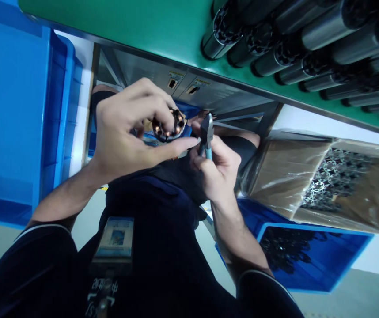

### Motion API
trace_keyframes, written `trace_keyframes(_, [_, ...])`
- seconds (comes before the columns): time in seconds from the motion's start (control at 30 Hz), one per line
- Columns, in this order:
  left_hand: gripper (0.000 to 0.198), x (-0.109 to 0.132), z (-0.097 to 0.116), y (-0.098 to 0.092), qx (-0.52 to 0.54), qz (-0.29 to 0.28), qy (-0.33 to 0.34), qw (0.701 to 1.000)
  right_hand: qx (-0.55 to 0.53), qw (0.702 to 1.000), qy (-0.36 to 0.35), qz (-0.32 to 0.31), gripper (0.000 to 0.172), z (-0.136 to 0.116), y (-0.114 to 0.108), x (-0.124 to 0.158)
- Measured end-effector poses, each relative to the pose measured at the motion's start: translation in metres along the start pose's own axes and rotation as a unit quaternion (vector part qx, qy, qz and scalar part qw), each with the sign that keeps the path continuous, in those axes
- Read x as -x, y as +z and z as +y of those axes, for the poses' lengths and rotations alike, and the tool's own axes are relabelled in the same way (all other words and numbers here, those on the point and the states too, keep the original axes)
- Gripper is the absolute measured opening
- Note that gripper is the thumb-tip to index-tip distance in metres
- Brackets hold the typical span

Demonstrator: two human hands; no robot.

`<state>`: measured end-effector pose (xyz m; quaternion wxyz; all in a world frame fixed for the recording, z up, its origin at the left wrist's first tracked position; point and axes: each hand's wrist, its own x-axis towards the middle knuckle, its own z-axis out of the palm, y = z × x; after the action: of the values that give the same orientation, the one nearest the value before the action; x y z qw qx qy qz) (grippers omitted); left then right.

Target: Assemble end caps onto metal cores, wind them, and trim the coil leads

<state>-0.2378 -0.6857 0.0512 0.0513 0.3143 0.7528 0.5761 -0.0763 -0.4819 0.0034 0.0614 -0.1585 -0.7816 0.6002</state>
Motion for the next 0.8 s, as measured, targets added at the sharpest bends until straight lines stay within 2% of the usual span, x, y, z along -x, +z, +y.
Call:
trace_keyframes(0.07, [0.034, -0.001, -0.010, 0.005, 0.139, -0.001, -0.068, 0.988, 0.032, 0.999, -0.029, 0.014, 0.057, 0.004, -0.001, -0.005])
trace_keyframes(0.13, [0.036, -0.001, -0.017, 0.011, 0.260, -0.006, -0.145, 0.955, 0.086, 0.993, -0.073, 0.025, 0.065, 0.004, -0.003, -0.007])
trace_keyframes(0.23, [0.044, -0.003, -0.015, 0.020, 0.337, -0.015, -0.220, 0.915, 0.149, 0.981, -0.119, 0.038, 0.069, -0.003, -0.002, -0.006])
trace_keyframes(0.4, [0.040, -0.003, -0.006, 0.033, 0.383, -0.014, -0.242, 0.891, 0.222, 0.960, -0.146, 0.090, 0.054, -0.012, 0.005, -0.007])
trace_keyframes(0.53, [0.042, -0.001, -0.007, 0.040, 0.373, -0.008, -0.231, 0.899, 0.268, 0.936, -0.193, 0.126, 0.047, -0.011, 0.008, -0.012])
trace_keyframes(0.67, [0.047, -0.003, -0.007, 0.043, 0.357, 0.003, -0.256, 0.898, 0.280, 0.920, -0.240, 0.130, 0.043, -0.008, 0.007, -0.016])
trace_keyframes(0.8, [0.055, -0.004, -0.009, 0.045, 0.363, 0.009, -0.266, 0.893, 0.299, 0.918, -0.234, 0.118, 0.047, -0.005, 0.004, -0.017])
